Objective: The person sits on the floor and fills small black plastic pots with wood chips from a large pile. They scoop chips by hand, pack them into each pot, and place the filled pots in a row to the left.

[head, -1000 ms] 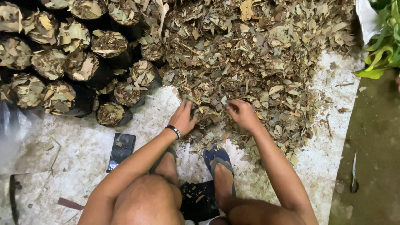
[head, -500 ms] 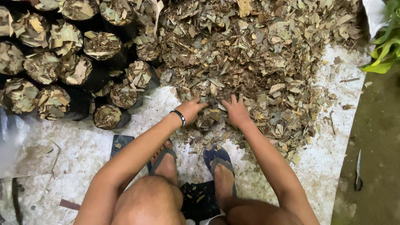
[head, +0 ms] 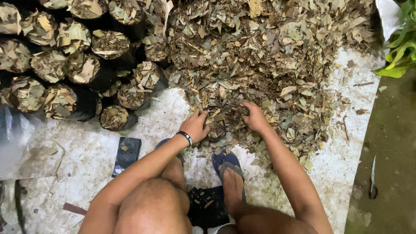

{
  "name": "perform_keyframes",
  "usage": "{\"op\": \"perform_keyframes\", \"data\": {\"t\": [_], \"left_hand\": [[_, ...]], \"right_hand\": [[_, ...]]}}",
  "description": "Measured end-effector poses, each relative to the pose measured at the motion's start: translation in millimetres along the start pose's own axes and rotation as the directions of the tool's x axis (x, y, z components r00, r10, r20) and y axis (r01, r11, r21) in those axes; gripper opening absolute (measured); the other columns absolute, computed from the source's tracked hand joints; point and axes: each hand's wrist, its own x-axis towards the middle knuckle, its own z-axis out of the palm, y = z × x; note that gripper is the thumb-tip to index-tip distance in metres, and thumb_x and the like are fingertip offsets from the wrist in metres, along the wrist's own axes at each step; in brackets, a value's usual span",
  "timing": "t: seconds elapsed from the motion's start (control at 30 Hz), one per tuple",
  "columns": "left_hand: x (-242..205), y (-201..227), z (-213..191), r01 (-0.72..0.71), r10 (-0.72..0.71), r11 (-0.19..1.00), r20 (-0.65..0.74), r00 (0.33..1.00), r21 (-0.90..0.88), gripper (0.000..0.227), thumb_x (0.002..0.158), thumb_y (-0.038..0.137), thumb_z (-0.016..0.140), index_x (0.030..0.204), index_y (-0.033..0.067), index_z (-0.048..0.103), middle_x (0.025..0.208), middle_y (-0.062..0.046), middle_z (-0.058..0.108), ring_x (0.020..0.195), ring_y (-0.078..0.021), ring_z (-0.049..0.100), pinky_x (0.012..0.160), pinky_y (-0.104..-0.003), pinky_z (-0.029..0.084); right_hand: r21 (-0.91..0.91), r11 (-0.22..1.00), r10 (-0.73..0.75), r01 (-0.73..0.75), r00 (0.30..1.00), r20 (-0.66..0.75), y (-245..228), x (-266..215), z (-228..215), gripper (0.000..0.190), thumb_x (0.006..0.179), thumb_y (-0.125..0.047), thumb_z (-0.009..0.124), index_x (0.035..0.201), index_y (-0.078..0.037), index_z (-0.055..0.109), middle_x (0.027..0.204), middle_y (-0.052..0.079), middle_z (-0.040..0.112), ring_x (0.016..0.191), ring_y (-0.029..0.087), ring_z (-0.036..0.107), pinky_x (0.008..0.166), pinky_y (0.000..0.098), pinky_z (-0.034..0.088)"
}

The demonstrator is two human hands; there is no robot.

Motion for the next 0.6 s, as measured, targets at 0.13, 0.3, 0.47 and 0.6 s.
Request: {"op": "perform_keyframes", "data": {"t": [0.13,0.3,0.47,0.6], "left_hand": [[-1.9,6.1,-12.1,-0.139,0.148,0.984,-0.082,0.986,0.109,0.054,0.096,0.032,0.063,0.142,0.0076,0.05,0.14,-0.017,0.054,0.134,-0.0357,0.057,0.102,-0.047,0.055],[0.6,9.4,-6.2,-0.335,0.379,0.908,-0.153,0.913,0.252,0.054,0.092,0.033,0.066,0.137,0.0041,0.059,0.143,-0.018,0.05,0.136,-0.0371,0.044,0.107,-0.054,0.04],[-6.5,7.1,3.2,-0.414,0.466,0.864,-0.141,0.874,0.287,0.04,0.093,0.033,0.065,0.121,0.0049,0.073,0.151,-0.017,0.048,0.142,-0.0342,0.041,0.11,-0.051,0.038],[-3.5,10.7,0.5,-0.401,0.452,0.858,-0.101,0.886,0.321,0.037,0.091,0.037,0.066,0.116,0.0129,0.076,0.153,-0.023,0.042,0.142,-0.0386,0.035,0.109,-0.058,0.033]], "right_hand": [[-0.011,1.0,-0.029,0.029,0.999,-0.042,1.7,-8.0,-11.6,0.068,0.082,0.001,0.074,0.145,-0.018,0.058,0.141,0.016,0.06,0.125,0.034,0.063,0.11,0.0427,0.053],[0.1,0.993,-0.056,0.064,0.996,-0.076,5.1,-8.1,-6.5,0.064,0.087,-0.02,0.082,0.145,-0.012,0.056,0.144,0.016,0.059,0.129,0.029,0.06,0.11,0.041,0.047],[0.12,0.989,-0.081,0.087,0.995,-0.052,15.2,-8.7,3.7,0.065,0.086,-0.024,0.079,0.146,-0.013,0.057,0.139,0.015,0.066,0.125,0.027,0.063,0.11,0.0393,0.048],[0.224,0.972,0.082,-0.076,0.996,-0.019,18.4,-4.5,5.8,0.07,0.085,-0.029,0.081,0.146,-0.007,0.054,0.135,0.015,0.068,0.12,0.026,0.067,0.108,0.0374,0.05]]}}
